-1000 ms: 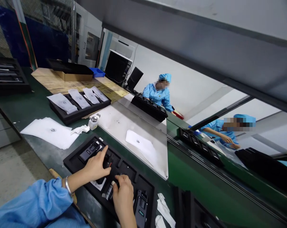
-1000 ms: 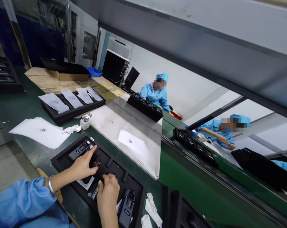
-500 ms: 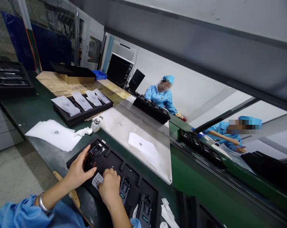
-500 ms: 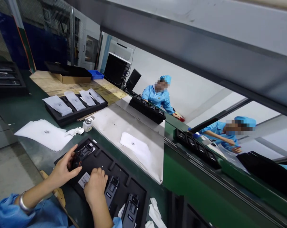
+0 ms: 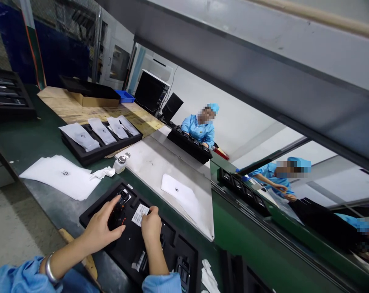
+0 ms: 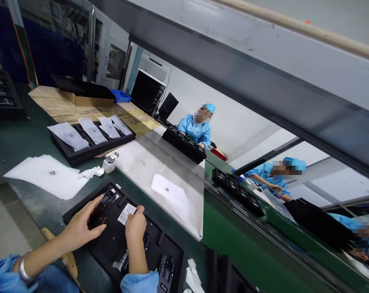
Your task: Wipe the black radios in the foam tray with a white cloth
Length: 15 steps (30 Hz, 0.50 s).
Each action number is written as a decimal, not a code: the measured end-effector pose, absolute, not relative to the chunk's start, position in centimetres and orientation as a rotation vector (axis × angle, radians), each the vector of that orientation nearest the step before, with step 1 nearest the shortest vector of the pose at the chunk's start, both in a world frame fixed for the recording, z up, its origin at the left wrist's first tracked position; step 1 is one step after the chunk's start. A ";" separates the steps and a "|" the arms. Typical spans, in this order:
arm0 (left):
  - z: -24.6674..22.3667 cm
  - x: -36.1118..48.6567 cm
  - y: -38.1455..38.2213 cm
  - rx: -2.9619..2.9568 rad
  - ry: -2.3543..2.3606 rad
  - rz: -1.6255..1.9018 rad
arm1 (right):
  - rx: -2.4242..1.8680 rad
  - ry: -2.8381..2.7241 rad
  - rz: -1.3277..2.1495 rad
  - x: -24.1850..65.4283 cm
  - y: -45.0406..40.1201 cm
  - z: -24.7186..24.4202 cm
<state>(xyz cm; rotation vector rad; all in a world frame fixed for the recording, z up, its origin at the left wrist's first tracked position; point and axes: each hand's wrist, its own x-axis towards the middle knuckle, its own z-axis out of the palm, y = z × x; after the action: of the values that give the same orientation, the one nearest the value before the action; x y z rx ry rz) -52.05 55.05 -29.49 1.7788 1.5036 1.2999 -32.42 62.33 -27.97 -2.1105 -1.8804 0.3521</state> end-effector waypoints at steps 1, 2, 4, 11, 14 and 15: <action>-29.3 -51.8 55.2 1.800 1.517 1.264 | -2.131 -1.894 0.318 -32.7 62.2 -27.9; -29.1 -51.5 55.3 1.820 1.540 1.218 | -2.150 -1.910 0.291 -32.9 62.0 -27.9; -28.5 -50.6 55.8 1.858 1.600 1.097 | -2.175 -1.935 0.255 -33.1 61.8 -27.7; -26.1 -45.1 59.4 2.112 1.753 0.702 | -2.216 -1.807 0.258 -29.4 59.0 -26.7; -26.0 -43.3 60.7 2.237 1.818 0.518 | -2.236 -1.666 0.267 -25.9 55.7 -27.2; -26.0 -42.8 60.8 2.278 1.820 0.491 | -2.239 -1.611 0.266 -24.8 54.6 -27.6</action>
<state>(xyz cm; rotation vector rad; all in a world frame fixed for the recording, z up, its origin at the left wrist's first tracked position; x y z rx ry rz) -42.85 60.85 -26.00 2.2783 1.8204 0.4913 -24.83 54.63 -27.57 -2.2394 -1.6110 0.2656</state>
